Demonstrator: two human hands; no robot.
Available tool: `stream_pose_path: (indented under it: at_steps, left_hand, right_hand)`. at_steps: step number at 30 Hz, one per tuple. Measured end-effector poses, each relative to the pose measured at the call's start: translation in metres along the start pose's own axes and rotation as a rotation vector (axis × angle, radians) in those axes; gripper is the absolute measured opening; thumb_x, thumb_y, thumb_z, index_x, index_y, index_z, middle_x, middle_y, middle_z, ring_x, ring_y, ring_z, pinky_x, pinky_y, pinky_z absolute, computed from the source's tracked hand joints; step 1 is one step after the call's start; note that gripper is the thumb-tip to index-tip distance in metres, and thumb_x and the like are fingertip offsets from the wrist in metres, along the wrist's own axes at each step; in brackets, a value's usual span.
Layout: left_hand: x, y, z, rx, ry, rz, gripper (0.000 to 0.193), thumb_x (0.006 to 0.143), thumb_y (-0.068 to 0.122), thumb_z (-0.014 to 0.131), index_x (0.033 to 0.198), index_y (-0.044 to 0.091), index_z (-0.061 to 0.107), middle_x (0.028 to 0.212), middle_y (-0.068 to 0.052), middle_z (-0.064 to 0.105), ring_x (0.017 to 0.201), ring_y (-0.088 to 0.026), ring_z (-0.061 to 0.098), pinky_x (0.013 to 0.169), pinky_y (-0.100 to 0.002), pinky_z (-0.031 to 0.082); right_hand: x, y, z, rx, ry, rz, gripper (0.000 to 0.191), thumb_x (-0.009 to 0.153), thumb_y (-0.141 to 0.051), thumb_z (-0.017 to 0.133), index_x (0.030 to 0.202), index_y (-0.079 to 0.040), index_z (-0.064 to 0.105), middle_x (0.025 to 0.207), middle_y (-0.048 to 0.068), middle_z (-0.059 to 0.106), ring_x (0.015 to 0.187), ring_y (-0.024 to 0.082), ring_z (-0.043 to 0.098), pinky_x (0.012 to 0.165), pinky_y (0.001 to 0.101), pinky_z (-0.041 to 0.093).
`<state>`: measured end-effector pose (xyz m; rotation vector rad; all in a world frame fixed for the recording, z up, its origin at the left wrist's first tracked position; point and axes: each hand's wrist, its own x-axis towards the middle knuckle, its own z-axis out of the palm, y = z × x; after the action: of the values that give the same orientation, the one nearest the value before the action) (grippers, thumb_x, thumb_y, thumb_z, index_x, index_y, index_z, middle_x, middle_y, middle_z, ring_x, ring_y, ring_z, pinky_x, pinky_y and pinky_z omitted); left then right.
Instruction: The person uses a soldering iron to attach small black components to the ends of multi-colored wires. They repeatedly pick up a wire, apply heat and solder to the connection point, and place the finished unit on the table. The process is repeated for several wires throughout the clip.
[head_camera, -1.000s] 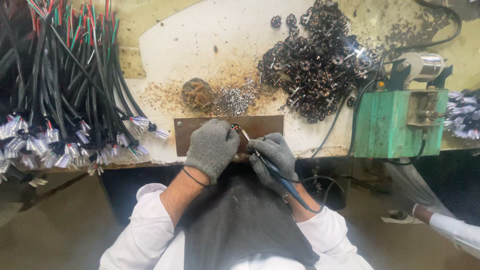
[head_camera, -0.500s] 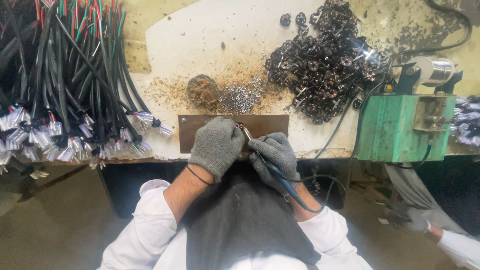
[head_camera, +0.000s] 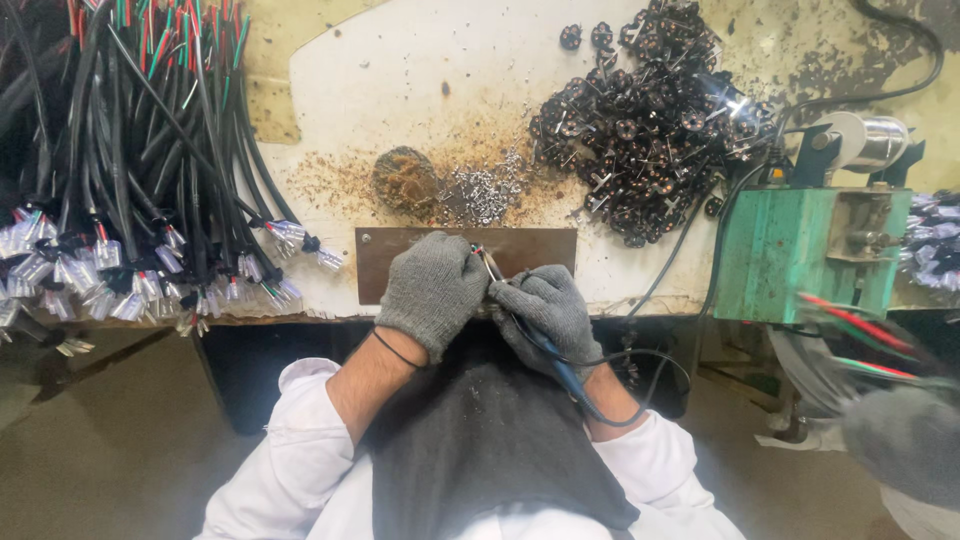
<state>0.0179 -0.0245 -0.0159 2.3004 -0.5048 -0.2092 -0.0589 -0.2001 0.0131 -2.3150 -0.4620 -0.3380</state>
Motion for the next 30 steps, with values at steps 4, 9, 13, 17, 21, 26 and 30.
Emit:
stream_pose_path:
  at_steps: [4,9,13,17,21,26,30]
  left_hand:
    - [0.0,0.0,0.0,0.028,-0.002,0.021,0.02,0.09,0.023,0.066,0.078,0.007,0.067,0.08,-0.015,0.066,0.077,-0.035,0.067,0.071,-0.047,0.055]
    - [0.0,-0.001,-0.001,0.029,-0.001,0.022,0.02,0.09,0.023,0.066,0.079,0.006,0.067,0.08,-0.015,0.065,0.077,-0.035,0.067,0.07,-0.047,0.054]
    - [0.002,0.0,-0.002,0.017,-0.01,0.014,0.019,0.089,0.023,0.066,0.079,0.007,0.067,0.081,-0.016,0.066,0.077,-0.037,0.067,0.071,-0.049,0.054]
    - [0.002,0.0,-0.002,0.015,-0.005,0.032,0.018,0.088,0.022,0.066,0.08,0.006,0.067,0.082,-0.017,0.066,0.079,-0.038,0.066,0.072,-0.05,0.053]
    - [0.003,0.001,-0.003,0.014,-0.006,0.019,0.02,0.086,0.024,0.067,0.078,0.006,0.067,0.081,-0.017,0.066,0.078,-0.038,0.067,0.071,-0.049,0.053]
    - [0.004,0.004,-0.004,0.047,-0.006,-0.011,0.022,0.088,0.026,0.067,0.076,0.007,0.066,0.078,-0.016,0.066,0.076,-0.037,0.067,0.069,-0.05,0.053]
    - [0.006,0.005,-0.004,0.054,-0.011,-0.016,0.022,0.088,0.026,0.066,0.076,0.008,0.066,0.077,-0.016,0.066,0.075,-0.036,0.067,0.069,-0.049,0.054]
  right_hand:
    - [0.0,0.001,-0.001,-0.013,-0.014,-0.012,0.035,0.08,-0.005,0.08,0.114,-0.007,0.069,0.092,0.006,0.065,0.089,0.028,0.062,0.084,0.0406,0.051]
    - [0.001,-0.002,-0.002,0.046,-0.039,0.018,0.038,0.081,-0.002,0.08,0.117,-0.007,0.068,0.091,0.008,0.066,0.088,0.028,0.065,0.079,0.0416,0.052]
    - [0.006,-0.003,-0.003,0.21,0.001,0.03,0.045,0.08,0.002,0.081,0.122,-0.006,0.069,0.092,0.01,0.068,0.081,0.028,0.064,0.072,0.0386,0.052]
    - [0.005,-0.003,-0.001,0.178,0.048,0.015,0.044,0.079,0.002,0.081,0.121,-0.004,0.068,0.094,0.011,0.068,0.086,0.03,0.065,0.078,0.0399,0.053]
    - [-0.001,0.002,0.001,0.071,-0.008,0.055,0.036,0.079,0.001,0.082,0.114,-0.004,0.073,0.088,0.009,0.067,0.084,0.028,0.063,0.076,0.0436,0.049]
    - [-0.006,0.002,0.002,0.086,0.007,0.078,0.032,0.083,-0.007,0.078,0.114,-0.005,0.07,0.101,0.011,0.069,0.096,0.032,0.062,0.085,0.0427,0.052]
    - [-0.005,0.002,-0.001,0.057,-0.021,0.021,0.032,0.085,-0.011,0.077,0.116,-0.004,0.071,0.104,0.011,0.07,0.096,0.034,0.062,0.088,0.0454,0.05]
